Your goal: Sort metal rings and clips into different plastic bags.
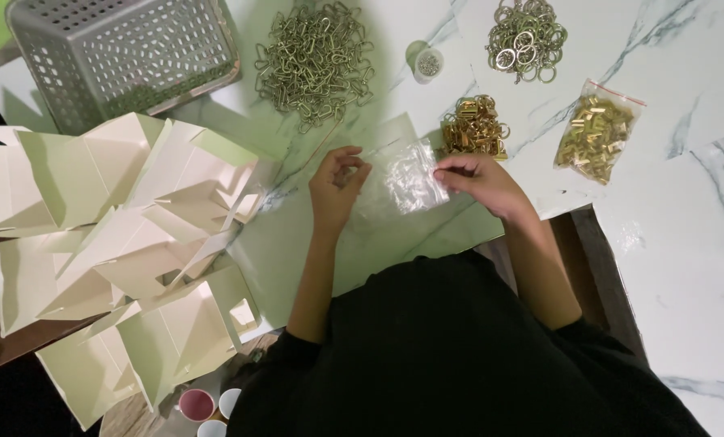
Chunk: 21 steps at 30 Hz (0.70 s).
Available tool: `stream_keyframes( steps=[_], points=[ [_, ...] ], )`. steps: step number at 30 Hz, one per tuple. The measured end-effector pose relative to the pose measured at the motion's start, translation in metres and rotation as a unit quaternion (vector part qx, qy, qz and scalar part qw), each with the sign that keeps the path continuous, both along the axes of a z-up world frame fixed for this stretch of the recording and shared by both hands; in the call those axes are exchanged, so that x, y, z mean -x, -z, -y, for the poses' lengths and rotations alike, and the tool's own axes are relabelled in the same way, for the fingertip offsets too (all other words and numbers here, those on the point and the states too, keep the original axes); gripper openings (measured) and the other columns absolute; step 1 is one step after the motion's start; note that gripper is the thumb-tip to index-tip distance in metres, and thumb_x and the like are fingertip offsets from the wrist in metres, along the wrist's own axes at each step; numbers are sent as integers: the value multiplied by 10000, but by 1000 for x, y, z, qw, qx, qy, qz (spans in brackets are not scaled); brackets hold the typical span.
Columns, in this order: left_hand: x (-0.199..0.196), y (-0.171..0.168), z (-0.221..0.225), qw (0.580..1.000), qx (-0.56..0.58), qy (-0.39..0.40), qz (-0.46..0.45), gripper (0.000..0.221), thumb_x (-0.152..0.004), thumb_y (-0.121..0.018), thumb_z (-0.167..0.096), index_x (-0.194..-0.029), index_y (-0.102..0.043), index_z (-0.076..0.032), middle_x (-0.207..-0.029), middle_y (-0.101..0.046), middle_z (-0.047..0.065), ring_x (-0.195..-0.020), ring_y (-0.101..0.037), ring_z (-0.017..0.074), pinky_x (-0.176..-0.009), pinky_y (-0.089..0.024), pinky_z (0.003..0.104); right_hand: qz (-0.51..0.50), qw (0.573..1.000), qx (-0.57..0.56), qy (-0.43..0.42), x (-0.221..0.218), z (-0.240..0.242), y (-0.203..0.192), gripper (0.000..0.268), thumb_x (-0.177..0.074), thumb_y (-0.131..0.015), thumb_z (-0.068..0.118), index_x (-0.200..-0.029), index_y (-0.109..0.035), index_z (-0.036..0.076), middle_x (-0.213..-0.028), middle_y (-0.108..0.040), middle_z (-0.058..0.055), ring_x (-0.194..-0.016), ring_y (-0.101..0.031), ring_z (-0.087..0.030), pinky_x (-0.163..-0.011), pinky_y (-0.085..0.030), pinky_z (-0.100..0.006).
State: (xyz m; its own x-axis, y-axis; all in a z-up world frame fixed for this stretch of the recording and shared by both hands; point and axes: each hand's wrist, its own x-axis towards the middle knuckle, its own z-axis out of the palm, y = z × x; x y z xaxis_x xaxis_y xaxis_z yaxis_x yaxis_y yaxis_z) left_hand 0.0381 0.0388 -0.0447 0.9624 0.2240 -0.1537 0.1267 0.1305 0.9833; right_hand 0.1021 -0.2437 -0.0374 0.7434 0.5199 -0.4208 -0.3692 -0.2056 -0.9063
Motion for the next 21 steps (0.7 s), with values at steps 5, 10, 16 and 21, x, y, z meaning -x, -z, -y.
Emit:
stream_keyframes(
  steps=[5,10,16,21],
  points=[
    [-1,-2,-1,999,-44,-9,1,315,-929,-777,-40,-1224,-669,-26,-964,-710,17,-753,-523,32,-638,-439,193,-21,1000,-9,-21,1,-4,-5,139,-941,-719,113,-1046,-749,26,-874,-706,16,-786,-591,-57,-724,-483,-217],
    [-2,-23,6,988,-139,-20,66,301,-937,-776,-99,-1211,-663,-47,-1023,-724,22,-878,-613,95,-795,-515,247,11,998,-59,-28,5,-6,4,91,-931,-724,93,-989,-717,24,-889,-702,22,-829,-611,-44,-770,-498,-207],
    [0,-71,27,848,-463,-112,234,229,-885,-763,-129,-1085,-656,-96,-1029,-670,116,-1015,-608,276,-922,-486,389,21,998,-40,34,15,-19,-15,94,-963,-725,109,-919,-677,41,-804,-593,54,-726,-476,-43,-648,-380,-205],
    [-1,-66,52,985,-153,50,70,224,-888,-806,-142,-1029,-671,-32,-834,-698,49,-741,-661,116,-677,-536,261,208,976,62,6,22,-38,-37,171,-912,-783,136,-892,-642,42,-798,-635,24,-690,-549,-53,-574,-439,-234]
  ],
)
